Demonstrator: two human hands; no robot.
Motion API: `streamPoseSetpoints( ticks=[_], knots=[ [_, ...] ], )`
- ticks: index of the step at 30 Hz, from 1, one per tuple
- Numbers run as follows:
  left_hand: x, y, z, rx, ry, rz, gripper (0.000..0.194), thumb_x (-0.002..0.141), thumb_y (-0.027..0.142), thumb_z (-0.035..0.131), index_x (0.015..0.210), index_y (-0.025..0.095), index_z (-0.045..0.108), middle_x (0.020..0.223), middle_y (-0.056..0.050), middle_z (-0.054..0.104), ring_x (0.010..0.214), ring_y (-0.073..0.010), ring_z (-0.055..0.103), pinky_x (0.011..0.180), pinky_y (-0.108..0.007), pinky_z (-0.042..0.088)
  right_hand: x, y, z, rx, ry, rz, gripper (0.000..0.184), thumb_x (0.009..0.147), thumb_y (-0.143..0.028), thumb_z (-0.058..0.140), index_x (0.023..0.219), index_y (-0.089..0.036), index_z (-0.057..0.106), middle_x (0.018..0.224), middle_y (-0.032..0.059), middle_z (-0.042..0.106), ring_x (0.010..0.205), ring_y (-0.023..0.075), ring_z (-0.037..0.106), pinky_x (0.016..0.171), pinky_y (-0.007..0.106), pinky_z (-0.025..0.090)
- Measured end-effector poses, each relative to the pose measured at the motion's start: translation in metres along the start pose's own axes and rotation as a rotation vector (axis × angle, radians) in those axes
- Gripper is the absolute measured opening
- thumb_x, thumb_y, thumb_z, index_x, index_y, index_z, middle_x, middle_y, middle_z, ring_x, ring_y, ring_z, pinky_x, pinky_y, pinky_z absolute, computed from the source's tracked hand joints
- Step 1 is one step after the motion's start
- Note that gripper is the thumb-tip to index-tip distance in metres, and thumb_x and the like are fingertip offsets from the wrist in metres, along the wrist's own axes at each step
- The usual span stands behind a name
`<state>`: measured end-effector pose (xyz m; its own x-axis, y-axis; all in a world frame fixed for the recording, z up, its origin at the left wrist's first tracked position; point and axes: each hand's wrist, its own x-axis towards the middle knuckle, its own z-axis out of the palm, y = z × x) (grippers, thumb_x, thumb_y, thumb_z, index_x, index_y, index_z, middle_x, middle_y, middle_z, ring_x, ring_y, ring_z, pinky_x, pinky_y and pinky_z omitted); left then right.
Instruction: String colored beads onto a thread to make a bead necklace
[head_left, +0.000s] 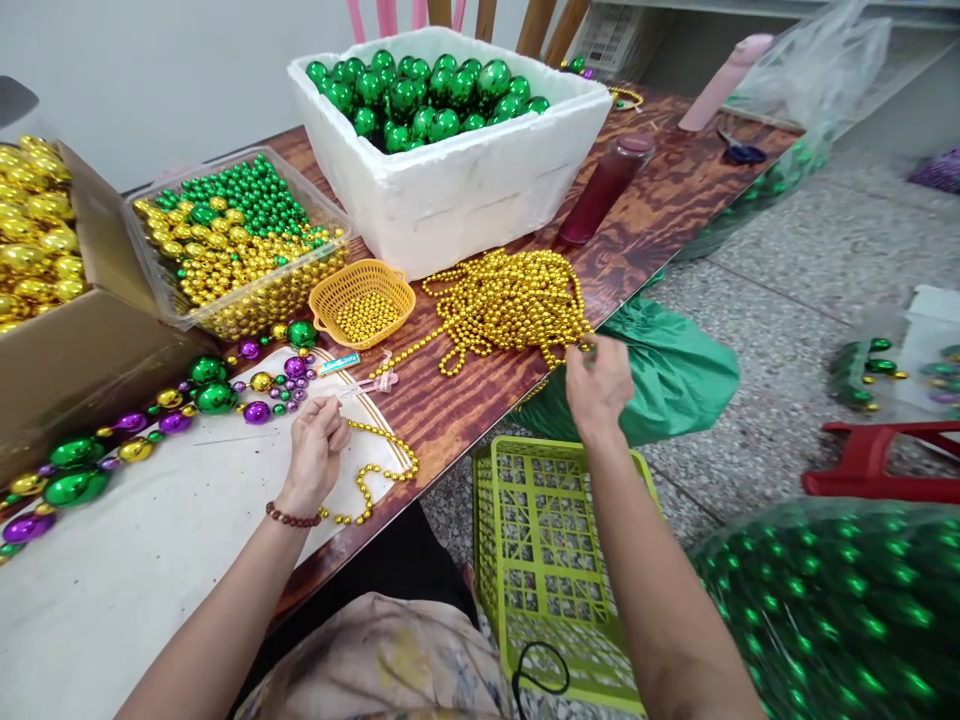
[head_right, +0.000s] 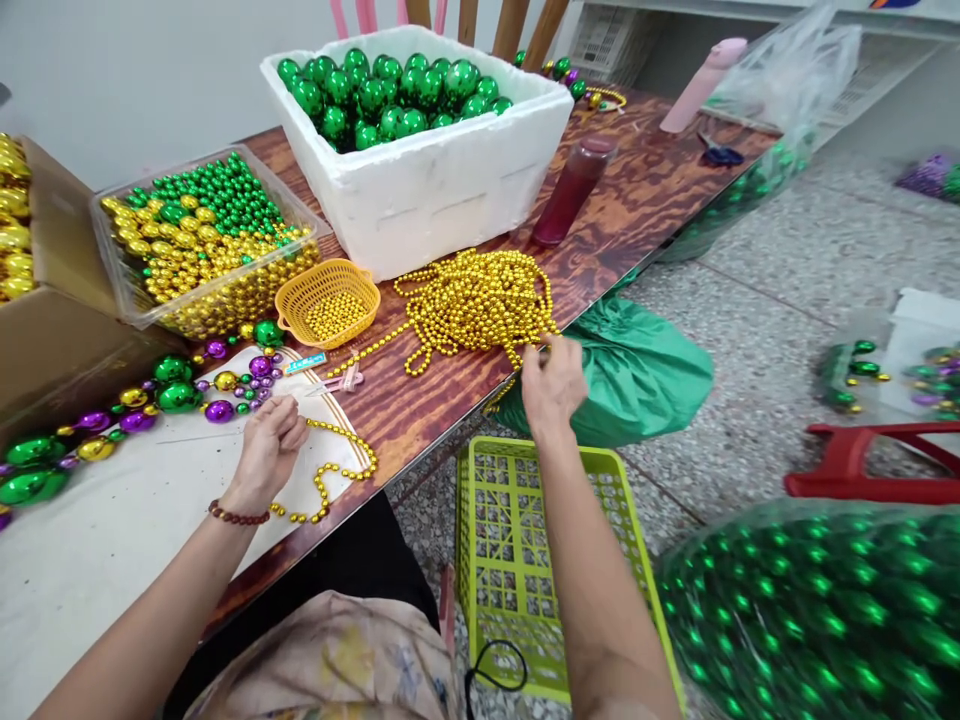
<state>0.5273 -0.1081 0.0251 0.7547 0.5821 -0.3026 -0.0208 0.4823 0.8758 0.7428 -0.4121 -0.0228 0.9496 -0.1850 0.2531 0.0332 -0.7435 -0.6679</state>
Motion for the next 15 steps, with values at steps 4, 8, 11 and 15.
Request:
streamPoseSetpoints(
  ticks=[4, 8, 11, 15],
  knots=[
    [-0.009, -0.002, 0.001, 0.01, 0.01, 0.018, 0.038, 0.078, 0.026, 0.079, 0.068, 0.017, 0.043, 0.052, 0.012, 0.026, 0.039, -0.0007, 0.022, 0.041, -0.016, 0.019, 0.062, -0.096, 0.019, -0.122, -0.095, -0.539, 0.036, 0.092, -0.039, 0.054, 0.118, -0.017, 0.067, 0.122, 0.0156, 0.063, 0.117, 0.0321, 0.056, 0.103, 0.05, 0.043],
    [-0.012, 0.01, -0.01, -0.017, 0.033, 0.09, 0.038, 0.078, 0.026, 0.08, 0.071, 0.017, 0.044, 0.052, 0.012, 0.027, 0.038, -0.0009, 0.02, 0.041, -0.016, 0.018, 0.114, -0.153, 0.053, -0.444, -0.399, -0.434, 0.05, 0.079, -0.031, 0.076, 0.12, -0.005, 0.066, 0.127, 0.0255, 0.062, 0.124, 0.0446, 0.053, 0.1, 0.061, 0.043],
    [-0.012, 0.023, -0.025, -0.043, 0.112, 0.124, 0.043, 0.078, 0.023, 0.079, 0.067, 0.018, 0.038, 0.05, 0.012, 0.025, 0.038, -0.0018, 0.019, 0.04, -0.017, 0.017, 0.141, -0.156, 0.061, -0.451, -0.405, -0.204, 0.04, 0.077, -0.015, 0.075, 0.115, -0.002, 0.069, 0.125, 0.0281, 0.064, 0.123, 0.0421, 0.057, 0.102, 0.055, 0.046],
    [-0.016, 0.04, -0.046, -0.086, 0.245, 0.166, 0.047, 0.082, 0.017, 0.074, 0.064, 0.018, 0.03, 0.05, 0.011, 0.023, 0.04, -0.0033, 0.018, 0.041, -0.018, 0.021, 0.181, -0.139, 0.048, -0.218, -0.257, -0.055, 0.03, 0.085, -0.005, 0.062, 0.112, 0.008, 0.068, 0.111, 0.0288, 0.068, 0.106, 0.0318, 0.069, 0.09, 0.04, 0.053]
  ],
)
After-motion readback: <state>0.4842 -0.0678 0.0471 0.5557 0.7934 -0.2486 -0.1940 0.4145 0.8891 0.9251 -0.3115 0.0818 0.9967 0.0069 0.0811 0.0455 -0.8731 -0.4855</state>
